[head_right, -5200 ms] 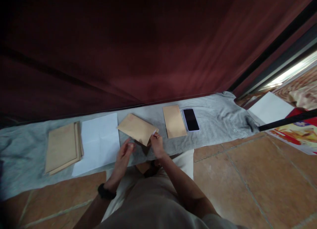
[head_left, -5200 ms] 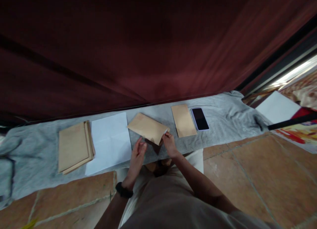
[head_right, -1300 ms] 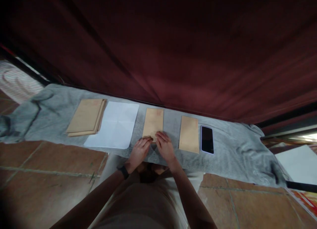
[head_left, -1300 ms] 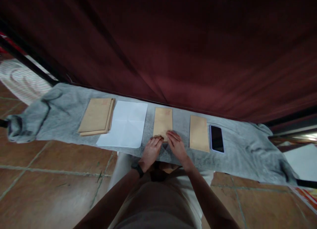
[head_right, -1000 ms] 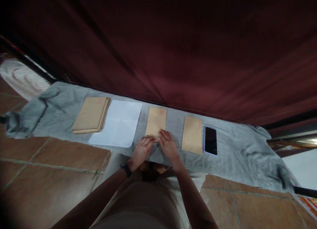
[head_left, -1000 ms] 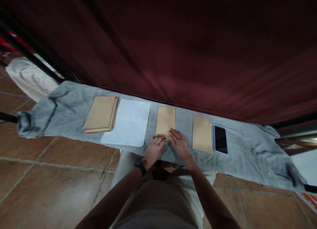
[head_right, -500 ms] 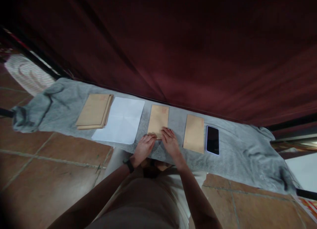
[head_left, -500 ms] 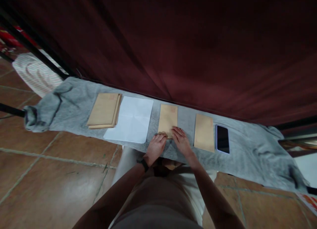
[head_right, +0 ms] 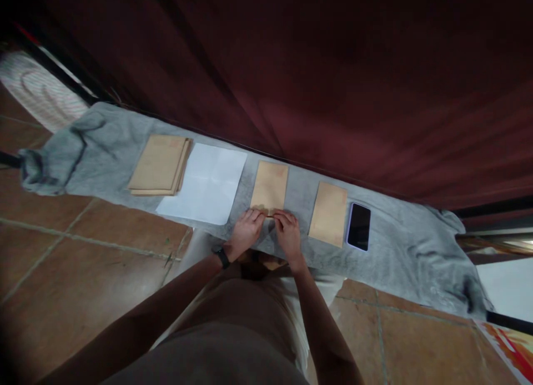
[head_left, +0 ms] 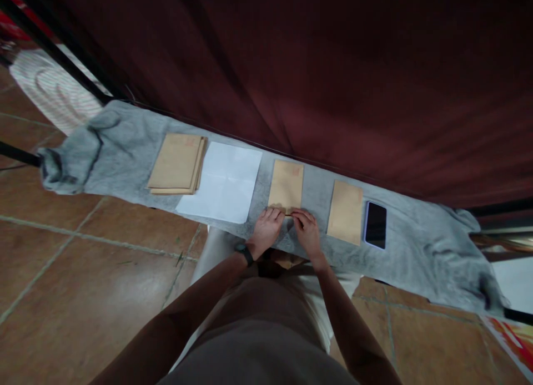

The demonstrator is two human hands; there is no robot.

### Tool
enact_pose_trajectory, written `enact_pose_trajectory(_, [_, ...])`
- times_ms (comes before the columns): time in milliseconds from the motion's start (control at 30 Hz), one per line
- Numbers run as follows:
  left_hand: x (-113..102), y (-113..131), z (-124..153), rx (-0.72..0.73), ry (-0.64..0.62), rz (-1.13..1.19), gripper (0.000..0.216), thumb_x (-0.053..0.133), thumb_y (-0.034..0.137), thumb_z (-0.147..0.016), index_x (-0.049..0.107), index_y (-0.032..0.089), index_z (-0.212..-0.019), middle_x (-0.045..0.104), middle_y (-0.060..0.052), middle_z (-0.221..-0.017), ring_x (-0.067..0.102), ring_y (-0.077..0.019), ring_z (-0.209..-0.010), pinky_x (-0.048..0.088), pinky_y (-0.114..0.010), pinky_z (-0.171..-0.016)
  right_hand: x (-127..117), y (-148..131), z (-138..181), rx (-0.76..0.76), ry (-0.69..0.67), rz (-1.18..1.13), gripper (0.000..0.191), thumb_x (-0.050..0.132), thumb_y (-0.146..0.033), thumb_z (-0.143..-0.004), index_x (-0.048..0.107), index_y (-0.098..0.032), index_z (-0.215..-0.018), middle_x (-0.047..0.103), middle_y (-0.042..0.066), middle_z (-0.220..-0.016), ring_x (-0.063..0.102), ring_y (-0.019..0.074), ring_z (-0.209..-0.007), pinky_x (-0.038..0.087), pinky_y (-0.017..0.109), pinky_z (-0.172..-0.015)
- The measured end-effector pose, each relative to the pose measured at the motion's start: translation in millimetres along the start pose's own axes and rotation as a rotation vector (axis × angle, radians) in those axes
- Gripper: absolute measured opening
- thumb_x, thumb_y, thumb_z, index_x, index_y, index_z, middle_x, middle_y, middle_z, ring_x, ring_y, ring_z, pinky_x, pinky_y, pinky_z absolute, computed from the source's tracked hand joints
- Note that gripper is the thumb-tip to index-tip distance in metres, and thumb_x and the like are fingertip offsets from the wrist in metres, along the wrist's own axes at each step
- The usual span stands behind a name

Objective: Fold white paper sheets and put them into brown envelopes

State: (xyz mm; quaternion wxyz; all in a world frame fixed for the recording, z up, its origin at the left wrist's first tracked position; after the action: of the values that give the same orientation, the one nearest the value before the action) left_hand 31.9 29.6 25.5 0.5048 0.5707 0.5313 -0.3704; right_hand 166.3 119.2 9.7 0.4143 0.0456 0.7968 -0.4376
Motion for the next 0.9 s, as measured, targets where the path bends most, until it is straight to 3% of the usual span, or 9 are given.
enact_pose_trajectory(167, [-0.7, 1.2, 1.6, 0.063, 0.024, -0.023, 0.036, 0.046, 0.014, -0.099, 0.060, 0.013, -0.132, 0.066, -0.014, -0.129, 0.062, -0.0277, -0.119, 0.048, -0.042, -0.103, 3.7, -2.8, 0.4, 0.025, 0.020, 0.052, 0.028, 0.044, -0.021, -0.100, 0.071, -0.021, -0.108, 0.072, 0.009, -0.120, 0.063, 0.0216, -0.114, 0.045, 0.040, -0.104])
enact_pose_trajectory(333, [0.8, 10.2, 15.8, 0.284, -0.001, -0.036, 0.040, 0.043, 0.012, -0.100, 0.056, 0.010, -0.138, 0.057, -0.013, -0.147, 0.049, -0.0248, -0.140, 0.035, -0.040, -0.121, 4.5, -2.6, 3.1, 0.024, -0.003, 0.104, 0.027, 0.043, -0.021, -0.101, 0.068, -0.020, -0.110, 0.070, 0.010, -0.119, 0.061, 0.0222, -0.115, 0.045, 0.039, -0.102])
enact_pose_trajectory(600, [9.6, 8.2, 20.1, 0.308, -0.052, -0.015, 0.041, 0.044, 0.019, -0.102, 0.056, 0.007, -0.140, 0.053, -0.016, -0.152, 0.046, -0.0244, -0.145, 0.031, -0.041, -0.124, 4.0, -2.7, 2.5, 0.001, 0.004, 0.112, 0.028, 0.043, -0.025, -0.103, 0.068, -0.020, -0.113, 0.070, 0.011, -0.119, 0.061, 0.0234, -0.117, 0.045, 0.043, -0.105])
enact_pose_trajectory(767, [9.1, 7.7, 20.0, 0.314, -0.024, 0.000, 0.041, 0.048, 0.018, -0.100, 0.058, 0.007, -0.138, 0.054, -0.018, -0.150, 0.048, -0.0245, -0.143, 0.034, -0.042, -0.123, 3.2, -9.2, 11.2, -0.060, 0.001, 0.094, 0.037, 0.038, -0.026, -0.105, 0.065, -0.017, -0.128, 0.066, 0.013, -0.132, 0.057, 0.0235, -0.128, 0.043, 0.046, -0.113])
enact_pose_trajectory(900, [10.2, 8.8, 22.0, 0.339, -0.003, -0.011, 0.041, 0.052, 0.020, -0.097, 0.062, 0.000, -0.131, 0.058, -0.023, -0.144, 0.051, -0.0284, -0.140, 0.034, -0.043, -0.123, 6.7, -24.1, 25.2, -0.121, -0.104, 0.101, 0.045, 0.033, -0.030, -0.107, 0.054, -0.018, -0.145, 0.059, 0.011, -0.145, 0.050, 0.0216, -0.139, 0.038, 0.046, -0.120])
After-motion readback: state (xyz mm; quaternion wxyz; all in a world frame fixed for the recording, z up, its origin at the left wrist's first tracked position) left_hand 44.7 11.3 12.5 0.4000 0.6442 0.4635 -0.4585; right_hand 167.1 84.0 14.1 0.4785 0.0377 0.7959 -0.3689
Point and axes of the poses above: each hand's wrist, its own z-axis away from the middle knuckle, its own x-axis out of the palm, y = z × x, the point moved 3 cm from there along -z, towards the middle knuckle
